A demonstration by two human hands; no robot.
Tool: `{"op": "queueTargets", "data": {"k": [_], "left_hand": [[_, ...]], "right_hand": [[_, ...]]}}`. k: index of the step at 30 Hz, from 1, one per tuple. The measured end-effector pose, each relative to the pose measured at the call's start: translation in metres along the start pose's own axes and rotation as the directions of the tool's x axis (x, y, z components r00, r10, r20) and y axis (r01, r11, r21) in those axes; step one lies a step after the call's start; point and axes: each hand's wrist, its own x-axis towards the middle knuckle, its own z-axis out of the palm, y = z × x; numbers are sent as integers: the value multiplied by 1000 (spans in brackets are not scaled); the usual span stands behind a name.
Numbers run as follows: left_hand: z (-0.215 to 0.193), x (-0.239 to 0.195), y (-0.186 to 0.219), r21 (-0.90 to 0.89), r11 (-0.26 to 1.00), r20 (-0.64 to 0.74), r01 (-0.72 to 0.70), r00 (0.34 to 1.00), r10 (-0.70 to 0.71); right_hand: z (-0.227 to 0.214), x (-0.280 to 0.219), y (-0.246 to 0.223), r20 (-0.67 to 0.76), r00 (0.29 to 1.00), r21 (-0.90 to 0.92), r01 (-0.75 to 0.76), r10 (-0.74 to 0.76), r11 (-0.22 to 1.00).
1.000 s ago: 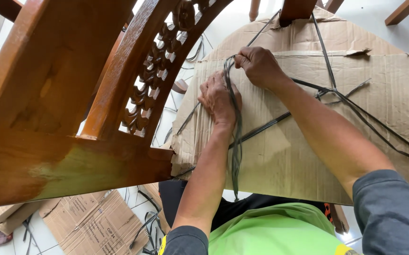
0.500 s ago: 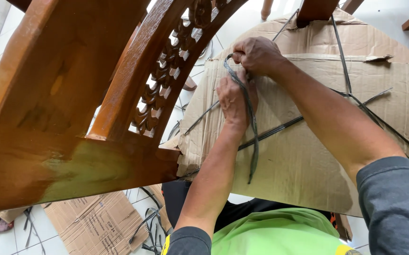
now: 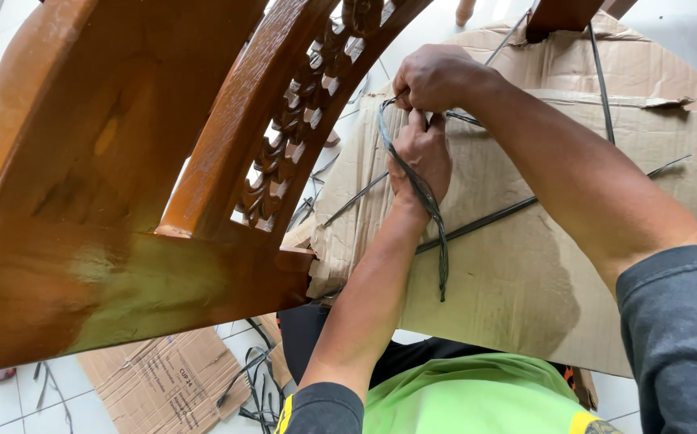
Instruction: Wrapping a wooden chair with cardboard and securing it with plastic straps for shipping.
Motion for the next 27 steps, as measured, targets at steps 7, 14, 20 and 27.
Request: {"op": "queueTargets", "data": {"k": [7,14,20,27], "left_hand": [[24,4,-3,98,995,86,30,996,-38],[-19,27,10,-182,883,406,432,851,-333],[21,26,-17,27,843,662,537,622,-417],[-36,53,0,-34,764,742,644,529,-413]], "right_hand": [[8,-3,18,-81,996,67,30,-24,997],[47,-58,52,-762,647,230,291,-14,929],[99,-113,49,-354,883,737,60,308,674],[76,-135,43,-237,956,957,199,172,213]]}}
